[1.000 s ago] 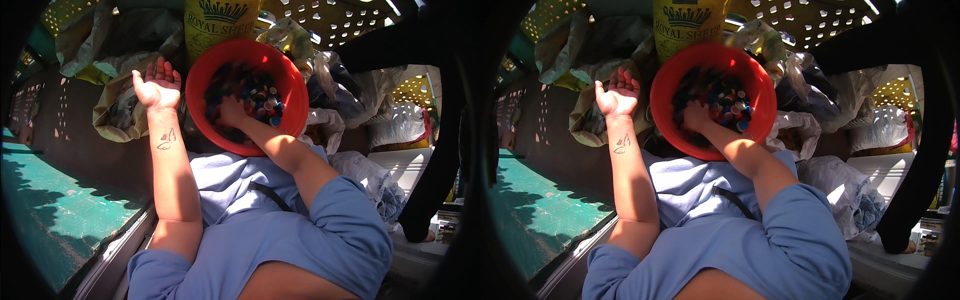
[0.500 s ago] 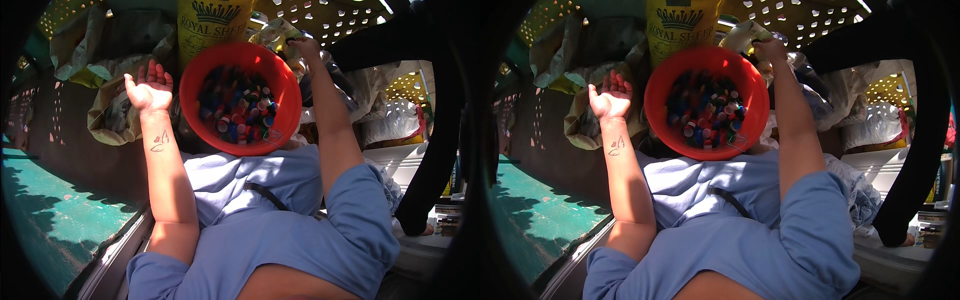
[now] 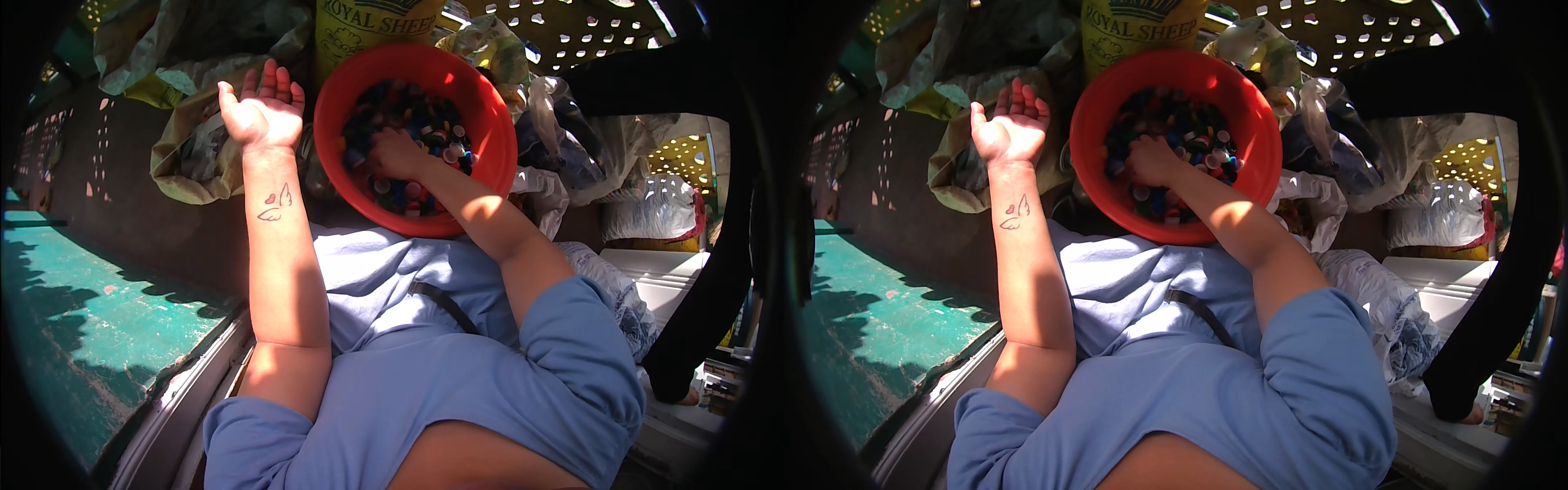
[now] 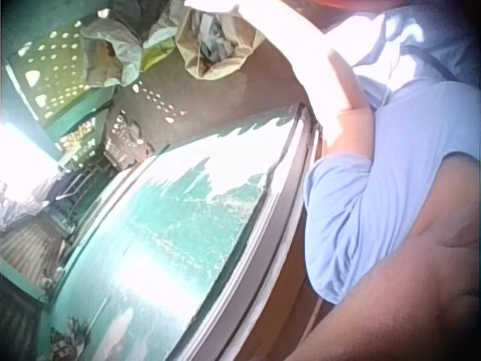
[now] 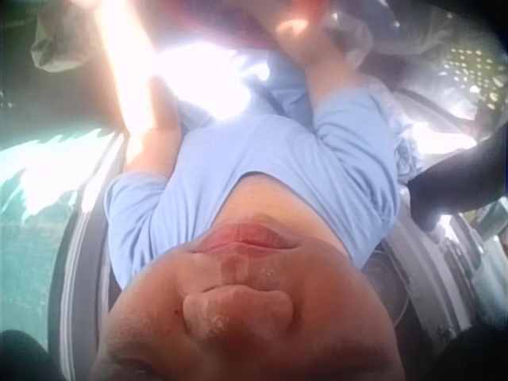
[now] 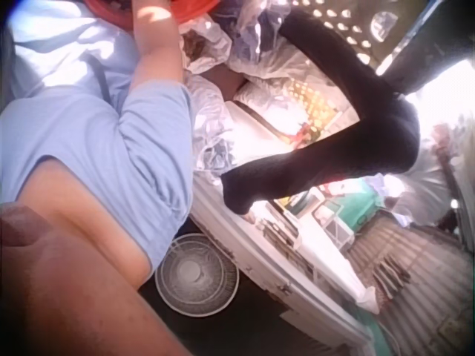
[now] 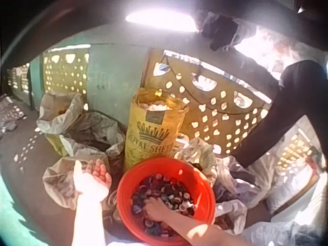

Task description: The person sits on the floor and sorts colorful plastic bottle caps from a red basin, picking them up one by one and placing them into a plastic bag. Another person is visible in the background handling a white sack.

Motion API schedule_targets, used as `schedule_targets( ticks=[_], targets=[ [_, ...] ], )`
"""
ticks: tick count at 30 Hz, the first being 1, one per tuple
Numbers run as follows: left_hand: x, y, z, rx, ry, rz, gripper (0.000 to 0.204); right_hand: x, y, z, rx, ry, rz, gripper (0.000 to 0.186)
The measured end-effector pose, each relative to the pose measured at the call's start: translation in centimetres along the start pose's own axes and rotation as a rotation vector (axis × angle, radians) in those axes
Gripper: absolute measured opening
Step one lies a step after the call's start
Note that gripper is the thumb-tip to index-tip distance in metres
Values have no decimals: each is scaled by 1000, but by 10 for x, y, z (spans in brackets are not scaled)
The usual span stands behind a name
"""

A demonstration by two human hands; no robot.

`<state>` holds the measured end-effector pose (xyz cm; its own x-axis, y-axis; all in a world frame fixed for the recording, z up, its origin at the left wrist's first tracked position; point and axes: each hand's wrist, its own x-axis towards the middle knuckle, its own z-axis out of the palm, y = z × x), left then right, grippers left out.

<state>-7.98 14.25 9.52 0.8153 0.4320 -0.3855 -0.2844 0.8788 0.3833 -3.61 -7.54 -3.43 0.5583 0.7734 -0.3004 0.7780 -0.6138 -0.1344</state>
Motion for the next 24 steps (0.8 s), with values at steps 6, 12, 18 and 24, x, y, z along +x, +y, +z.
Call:
schedule_targets(
  ticks=[6, 12, 18, 24],
  targets=[
    [1, 2, -1, 1, -3, 5, 64, 8, -1, 7, -59, -95, 15, 24],
    [0, 8, -2, -19, -3, 8, 64, -24, 22, -26, -117, 72, 74, 24],
    [-1, 8, -1, -23, -6, 2, 64, -61, 9, -11, 7, -169, -91, 34],
    [0, 3, -1, -26, 21, -19, 67, -63, 10, -1, -58, -109, -58, 31]
  ],
)
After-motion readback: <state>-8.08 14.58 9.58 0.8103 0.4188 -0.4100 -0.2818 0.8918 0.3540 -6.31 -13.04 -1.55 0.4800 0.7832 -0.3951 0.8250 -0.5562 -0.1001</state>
